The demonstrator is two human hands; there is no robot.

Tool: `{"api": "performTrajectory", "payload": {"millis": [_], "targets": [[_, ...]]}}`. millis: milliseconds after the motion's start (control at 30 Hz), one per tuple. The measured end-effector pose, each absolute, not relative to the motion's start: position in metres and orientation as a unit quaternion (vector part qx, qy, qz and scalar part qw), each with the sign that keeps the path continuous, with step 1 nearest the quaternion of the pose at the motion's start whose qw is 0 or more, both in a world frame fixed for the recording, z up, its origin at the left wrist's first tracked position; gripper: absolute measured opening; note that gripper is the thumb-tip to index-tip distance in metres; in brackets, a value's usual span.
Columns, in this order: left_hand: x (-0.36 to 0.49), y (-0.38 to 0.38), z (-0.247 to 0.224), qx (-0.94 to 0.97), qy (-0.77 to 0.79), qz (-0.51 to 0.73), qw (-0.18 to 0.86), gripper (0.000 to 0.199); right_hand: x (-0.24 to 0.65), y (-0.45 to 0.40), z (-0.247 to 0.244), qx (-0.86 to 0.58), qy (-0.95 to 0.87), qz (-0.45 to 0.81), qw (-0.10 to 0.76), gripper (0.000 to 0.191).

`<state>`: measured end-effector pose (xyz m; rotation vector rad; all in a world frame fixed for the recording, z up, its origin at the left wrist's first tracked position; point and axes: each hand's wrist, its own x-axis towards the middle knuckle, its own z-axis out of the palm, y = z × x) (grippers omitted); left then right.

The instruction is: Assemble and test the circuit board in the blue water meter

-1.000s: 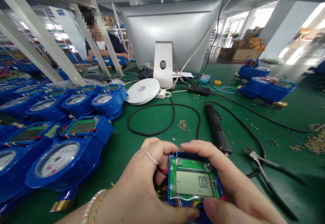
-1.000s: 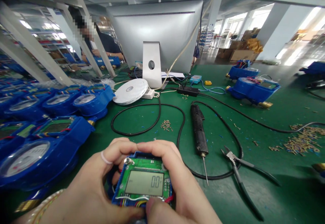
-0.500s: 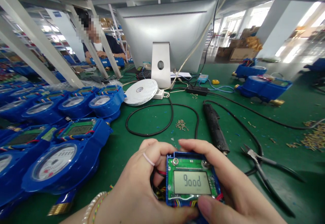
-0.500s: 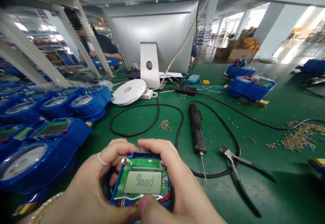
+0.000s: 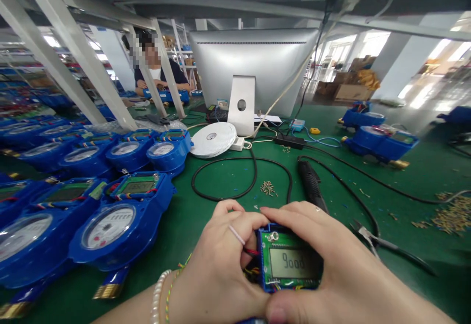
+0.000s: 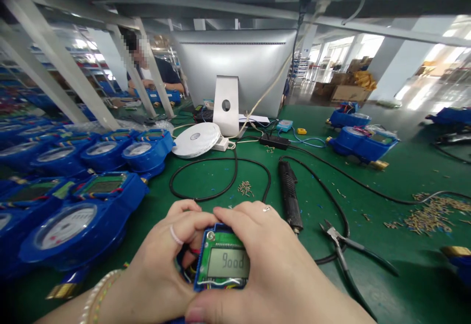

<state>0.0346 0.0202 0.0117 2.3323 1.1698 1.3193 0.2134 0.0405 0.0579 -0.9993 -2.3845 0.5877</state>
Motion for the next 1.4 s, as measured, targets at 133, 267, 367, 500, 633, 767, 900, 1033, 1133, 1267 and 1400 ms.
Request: {"api": "performTrajectory", "payload": {"millis": [133,267,367,500,633,767,900,1033,1133,1267,1400], "targets": [[0.033,0.021,0.014,0.798,0.393,0.448,0.088,0.06,0.216,0.038,0.055,-0.382,-0.874,0.171,0.247,0.069],[0.032,0.022,0.015,0.8,0.386,0.456,0.047,0.06,0.218,0.035,0.053,-0.378,-0.883,0.185,0.208,0.064],[0.032,0.024,0.013,0.794,0.377,0.476,0.033,0.053,0.215,0.035,0.057,-0.399,-0.864,0.246,0.181,0.067],[0.033,0.024,0.01,0.785,0.379,0.488,0.031,0.052,0.212,0.035,0.059,-0.462,-0.798,0.342,0.185,0.063],[0.032,0.022,0.012,0.79,0.4,0.463,0.048,0.053,0.212,0.036,0.055,-0.505,-0.772,0.331,0.196,0.06],[0.029,0.022,0.015,0.798,0.412,0.431,0.089,0.049,0.211,0.035,0.052,-0.482,-0.818,0.248,0.194,0.05],[0.028,0.024,0.015,0.798,0.406,0.434,0.1,0.048,0.209,0.035,0.051,-0.406,-0.873,0.178,0.204,0.046],[0.027,0.024,0.014,0.797,0.415,0.422,0.118,0.052,0.209,0.038,0.051,-0.404,-0.874,0.151,0.225,0.043],[0.023,0.021,0.017,0.8,0.421,0.404,0.141,0.058,0.211,0.04,0.051,-0.385,-0.88,0.141,0.239,0.041],[0.014,0.018,0.025,0.802,0.422,0.382,0.179,0.072,0.215,0.041,0.052,-0.375,-0.88,0.123,0.265,0.039],[0.001,0.023,0.035,0.816,0.393,0.341,0.253,0.058,0.218,0.041,0.053,-0.389,-0.873,0.113,0.271,0.04]]}}
